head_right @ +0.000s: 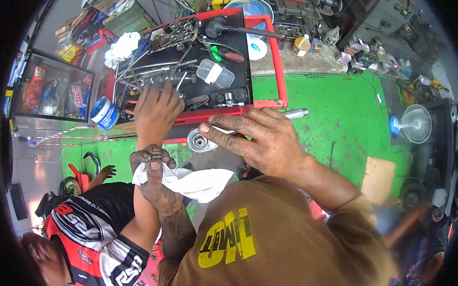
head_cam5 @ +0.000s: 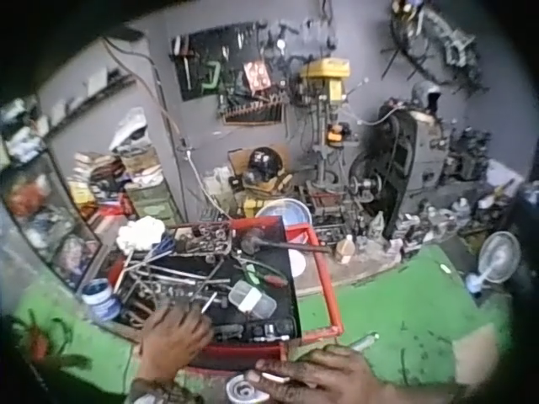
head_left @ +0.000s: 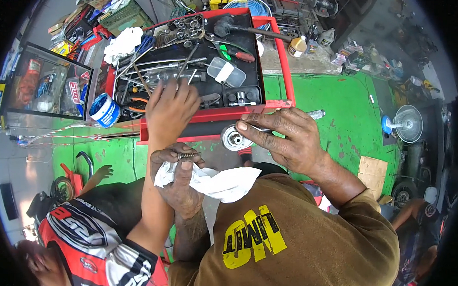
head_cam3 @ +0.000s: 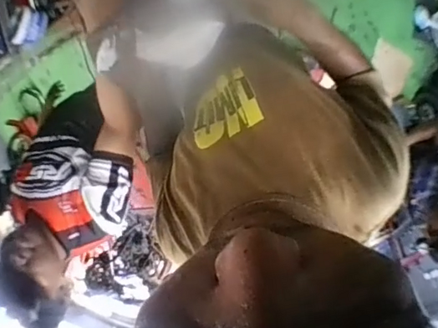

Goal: The recorder selects tools from a tool chest and then works on the exhaust assembly of a motorcycle.

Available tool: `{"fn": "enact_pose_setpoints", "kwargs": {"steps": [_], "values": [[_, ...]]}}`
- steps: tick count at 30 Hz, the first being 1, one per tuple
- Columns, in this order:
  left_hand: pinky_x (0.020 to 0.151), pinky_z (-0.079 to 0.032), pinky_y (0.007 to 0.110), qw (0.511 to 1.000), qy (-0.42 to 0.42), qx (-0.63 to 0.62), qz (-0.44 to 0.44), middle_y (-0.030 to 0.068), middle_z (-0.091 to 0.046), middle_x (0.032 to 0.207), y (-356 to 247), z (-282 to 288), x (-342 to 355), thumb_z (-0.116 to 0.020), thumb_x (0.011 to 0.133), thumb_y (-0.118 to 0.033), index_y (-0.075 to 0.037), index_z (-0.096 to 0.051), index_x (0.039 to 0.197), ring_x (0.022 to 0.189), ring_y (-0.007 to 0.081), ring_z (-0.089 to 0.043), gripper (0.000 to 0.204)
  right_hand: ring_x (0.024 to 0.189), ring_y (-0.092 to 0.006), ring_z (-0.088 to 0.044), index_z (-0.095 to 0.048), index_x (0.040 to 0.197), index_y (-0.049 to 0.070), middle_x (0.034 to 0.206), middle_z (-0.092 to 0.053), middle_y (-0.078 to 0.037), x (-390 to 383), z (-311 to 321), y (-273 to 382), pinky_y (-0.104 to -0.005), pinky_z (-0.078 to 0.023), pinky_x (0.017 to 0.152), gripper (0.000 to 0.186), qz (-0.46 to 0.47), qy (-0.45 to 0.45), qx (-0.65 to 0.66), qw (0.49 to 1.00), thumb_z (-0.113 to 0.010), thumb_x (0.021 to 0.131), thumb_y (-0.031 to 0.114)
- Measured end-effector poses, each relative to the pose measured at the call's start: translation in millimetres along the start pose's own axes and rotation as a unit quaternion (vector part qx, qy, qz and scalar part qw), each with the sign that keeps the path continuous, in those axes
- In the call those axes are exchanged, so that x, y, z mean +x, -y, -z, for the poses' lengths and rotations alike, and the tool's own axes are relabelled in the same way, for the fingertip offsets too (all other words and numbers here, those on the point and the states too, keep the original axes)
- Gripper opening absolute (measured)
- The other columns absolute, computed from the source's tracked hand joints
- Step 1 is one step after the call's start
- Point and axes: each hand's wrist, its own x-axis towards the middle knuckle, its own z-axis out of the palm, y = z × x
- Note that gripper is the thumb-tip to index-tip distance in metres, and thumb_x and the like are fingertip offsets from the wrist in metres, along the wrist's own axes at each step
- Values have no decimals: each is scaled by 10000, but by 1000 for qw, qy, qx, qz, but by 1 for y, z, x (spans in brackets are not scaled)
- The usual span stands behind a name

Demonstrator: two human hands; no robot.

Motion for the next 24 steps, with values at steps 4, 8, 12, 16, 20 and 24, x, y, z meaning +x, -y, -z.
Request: {"fn": "enact_pose_setpoints", "kwargs": {"steps": [4,8,12,16,20,24], "values": [[1042,-394,348,988,-76,55,-120,38,-554,1220,-30,-13,68,-538,855,-216,-156,-608,1068,1252,226,-455,232,769,-162,-618,-644,1267,226,1113,-680,5,-12,19,17,-309,-488,659,549,-43,18,-10,999,-630,744,59],[987,-437,339,962,-145,-59,-225,32,-589,1150,-66,-17,129,-533,835,-193,-180,-649,1040,1185,212,-506,236,753,-156,-601,-626,1289,241,1110,-667,23,-23,39,23,-307,-482,641,565,-68,37,-35,996,-656,740,110],[866,-494,367,975,-75,-143,-154,13,-597,1016,-75,-44,145,-530,821,-181,-190,-659,1035,1020,204,-578,250,759,-151,-602,-621,1295,242,1110,-664,20,-21,57,32,-303,-485,643,570,-60,47,-37,996,-664,739,123],[795,-504,378,976,-93,-158,-118,12,-602,1016,-64,-31,144,-557,833,-214,-205,-687,1019,979,205,-593,227,757,-167,-612,-609,1308,222,1098,-665,3,-18,70,23,-315,-498,655,589,-41,61,-24,997,-685,733,120],[781,-565,420,395,-324,-828,233,230,-638,1048,-150,131,12,-641,796,120,22,-552,1052,872,282,-665,288,697,-143,-593,-572,1340,145,1088,-671,-42,-52,85,-25,-300,-504,643,564,-240,-4,275,931,-690,801,31],[771,-557,376,552,-354,-715,241,196,-665,934,-161,141,59,-723,722,126,17,-593,969,845,260,-669,300,619,-34,-465,-517,1367,56,1069,-679,-60,-60,95,-65,-196,-428,553,444,-401,97,574,707,-612,933,63]]}}
